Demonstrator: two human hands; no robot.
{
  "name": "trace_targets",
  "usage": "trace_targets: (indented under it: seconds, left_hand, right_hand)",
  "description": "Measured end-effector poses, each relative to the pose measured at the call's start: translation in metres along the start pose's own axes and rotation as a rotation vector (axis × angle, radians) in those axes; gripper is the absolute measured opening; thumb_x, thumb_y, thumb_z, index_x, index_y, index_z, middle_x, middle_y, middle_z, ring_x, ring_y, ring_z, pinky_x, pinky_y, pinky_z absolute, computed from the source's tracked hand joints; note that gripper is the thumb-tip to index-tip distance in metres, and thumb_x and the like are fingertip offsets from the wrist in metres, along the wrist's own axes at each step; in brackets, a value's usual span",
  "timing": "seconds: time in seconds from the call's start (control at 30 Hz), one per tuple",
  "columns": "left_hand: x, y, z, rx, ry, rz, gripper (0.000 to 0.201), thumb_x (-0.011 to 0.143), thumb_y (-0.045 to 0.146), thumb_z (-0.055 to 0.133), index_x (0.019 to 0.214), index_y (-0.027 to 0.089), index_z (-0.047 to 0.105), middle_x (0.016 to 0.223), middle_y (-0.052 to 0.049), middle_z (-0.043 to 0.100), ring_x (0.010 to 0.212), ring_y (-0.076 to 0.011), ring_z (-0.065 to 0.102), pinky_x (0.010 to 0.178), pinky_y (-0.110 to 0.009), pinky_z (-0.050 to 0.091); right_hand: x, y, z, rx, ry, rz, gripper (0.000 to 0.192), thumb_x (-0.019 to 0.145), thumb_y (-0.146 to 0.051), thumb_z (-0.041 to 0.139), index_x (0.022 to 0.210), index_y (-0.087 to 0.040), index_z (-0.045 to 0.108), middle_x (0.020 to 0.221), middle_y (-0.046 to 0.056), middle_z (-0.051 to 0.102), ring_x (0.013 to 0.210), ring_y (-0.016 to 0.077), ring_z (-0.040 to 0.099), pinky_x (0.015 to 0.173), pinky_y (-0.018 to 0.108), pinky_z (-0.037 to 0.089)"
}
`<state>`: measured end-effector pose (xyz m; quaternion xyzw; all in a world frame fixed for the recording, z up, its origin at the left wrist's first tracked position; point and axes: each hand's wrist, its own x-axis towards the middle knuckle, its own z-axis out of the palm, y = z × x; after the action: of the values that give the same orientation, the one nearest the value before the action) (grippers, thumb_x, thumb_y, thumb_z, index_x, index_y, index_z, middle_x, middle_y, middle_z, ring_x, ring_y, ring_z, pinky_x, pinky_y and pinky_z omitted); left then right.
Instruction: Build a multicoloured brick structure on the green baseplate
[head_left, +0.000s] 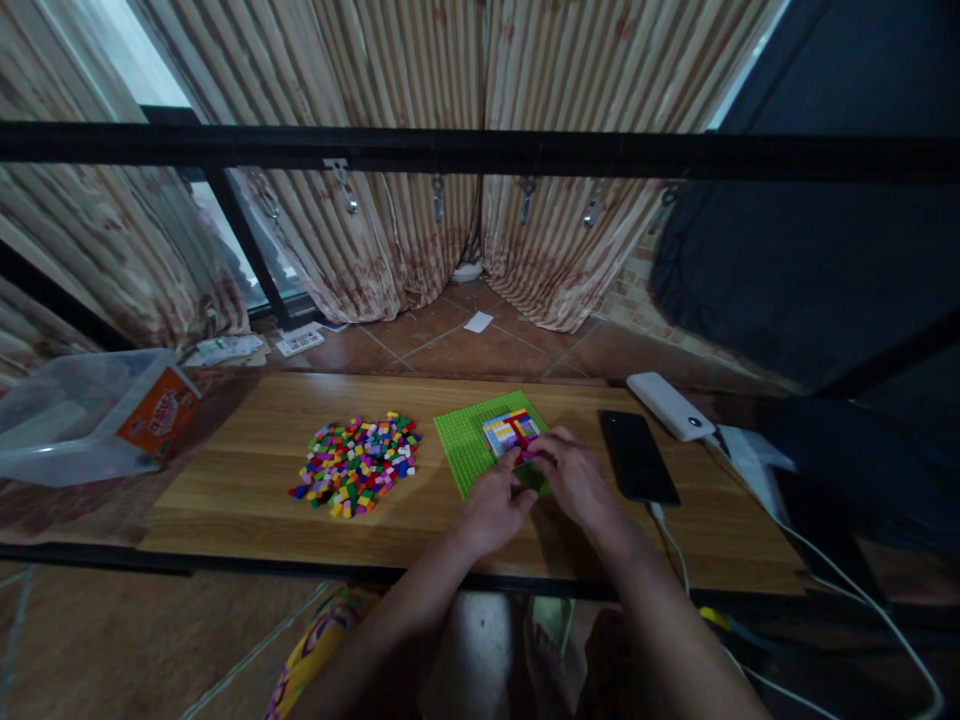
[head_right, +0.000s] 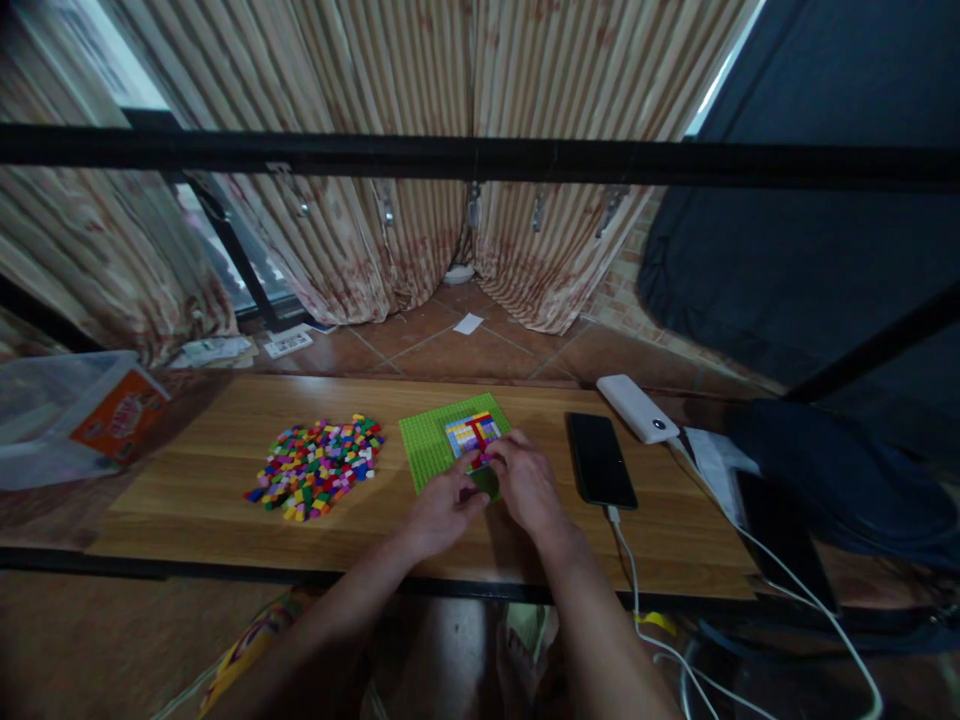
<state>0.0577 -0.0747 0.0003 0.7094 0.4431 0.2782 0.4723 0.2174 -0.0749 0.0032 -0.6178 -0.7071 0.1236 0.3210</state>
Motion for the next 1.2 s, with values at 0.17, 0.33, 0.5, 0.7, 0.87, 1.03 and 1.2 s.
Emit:
trace_targets:
  seconds: [0.17, 0.33, 0.5, 0.7, 0.87, 1.03, 1.2]
  left_hand:
    - [-0.001, -0.001, 0.003, 0.065, -0.005, -0.009, 0.044, 0.079, 0.023, 0.059, 0.122, 0.016, 0.063, 0.073, -0.007, 0.07, 0.061, -0.0217, 0.06, 0.066, -0.032, 0.045]
    - [-0.004, -0.004, 0.011, 0.193, 0.008, 0.008, 0.049, 0.079, 0.022, 0.06, 0.127, 0.013, 0.06, 0.076, -0.011, 0.071, 0.074, -0.0276, 0.066, 0.076, -0.037, 0.046]
    - [-0.007, -0.002, 0.017, 0.396, 0.01, 0.015, 0.059, 0.083, 0.026, 0.057, 0.138, 0.009, 0.049, 0.084, -0.015, 0.072, 0.084, -0.0304, 0.068, 0.079, -0.038, 0.049]
    - [-0.007, 0.005, 0.018, 0.686, -0.09, -0.022, 0.068, 0.091, 0.032, 0.046, 0.15, 0.005, 0.026, 0.099, -0.017, 0.073, 0.094, -0.0287, 0.069, 0.083, -0.038, 0.052]
    - [-0.008, 0.008, 0.02, 0.757, -0.081, 0.0, 0.07, 0.091, 0.031, 0.045, 0.151, 0.003, 0.021, 0.102, -0.018, 0.073, 0.094, -0.0275, 0.07, 0.083, -0.037, 0.053]
    - [-0.008, 0.01, 0.021, 0.782, -0.096, 0.01, 0.07, 0.09, 0.025, 0.044, 0.15, 0.0, 0.019, 0.1, -0.019, 0.073, 0.094, -0.0277, 0.07, 0.082, -0.037, 0.054]
    - [-0.008, 0.008, 0.023, 0.771, -0.081, 0.01, 0.07, 0.09, 0.024, 0.045, 0.15, 0.001, 0.019, 0.097, -0.018, 0.073, 0.088, -0.027, 0.072, 0.078, -0.035, 0.054]
  right_hand:
    - [0.0, 0.0, -0.001, 0.011, 0.03, -0.015, 0.024, 0.083, -0.014, 0.054, 0.086, -0.025, 0.075, 0.093, 0.004, 0.062, 0.086, 0.0183, 0.061, 0.08, 0.031, 0.047]
    - [0.0, 0.002, 0.0, 0.055, 0.102, 0.005, 0.025, 0.083, -0.015, 0.054, 0.086, -0.024, 0.077, 0.095, 0.006, 0.064, 0.087, 0.0196, 0.063, 0.082, 0.033, 0.049]
    - [-0.001, 0.006, 0.001, 0.083, 0.092, 0.056, 0.028, 0.078, -0.011, 0.054, 0.093, -0.023, 0.075, 0.098, 0.005, 0.064, 0.086, 0.0186, 0.064, 0.082, 0.032, 0.05]
    - [0.0, 0.013, 0.0, 0.124, 0.149, 0.264, 0.028, 0.082, -0.022, 0.051, 0.101, -0.019, 0.071, 0.102, 0.008, 0.069, 0.082, 0.019, 0.065, 0.078, 0.033, 0.051]
    - [0.001, 0.012, 0.01, 0.138, 0.146, 0.375, 0.041, 0.085, -0.046, 0.053, 0.109, -0.015, 0.067, 0.1, 0.013, 0.072, 0.081, 0.0229, 0.067, 0.077, 0.036, 0.051]
    - [0.003, 0.008, 0.026, 0.155, 0.135, 0.417, 0.041, 0.081, -0.048, 0.058, 0.103, -0.015, 0.069, 0.096, 0.014, 0.073, 0.086, 0.0256, 0.066, 0.079, 0.038, 0.049]
    - [0.004, 0.014, 0.031, 0.22, 0.135, 0.454, 0.041, 0.078, -0.048, 0.06, 0.102, -0.016, 0.069, 0.095, 0.011, 0.074, 0.085, 0.0242, 0.067, 0.078, 0.036, 0.05]
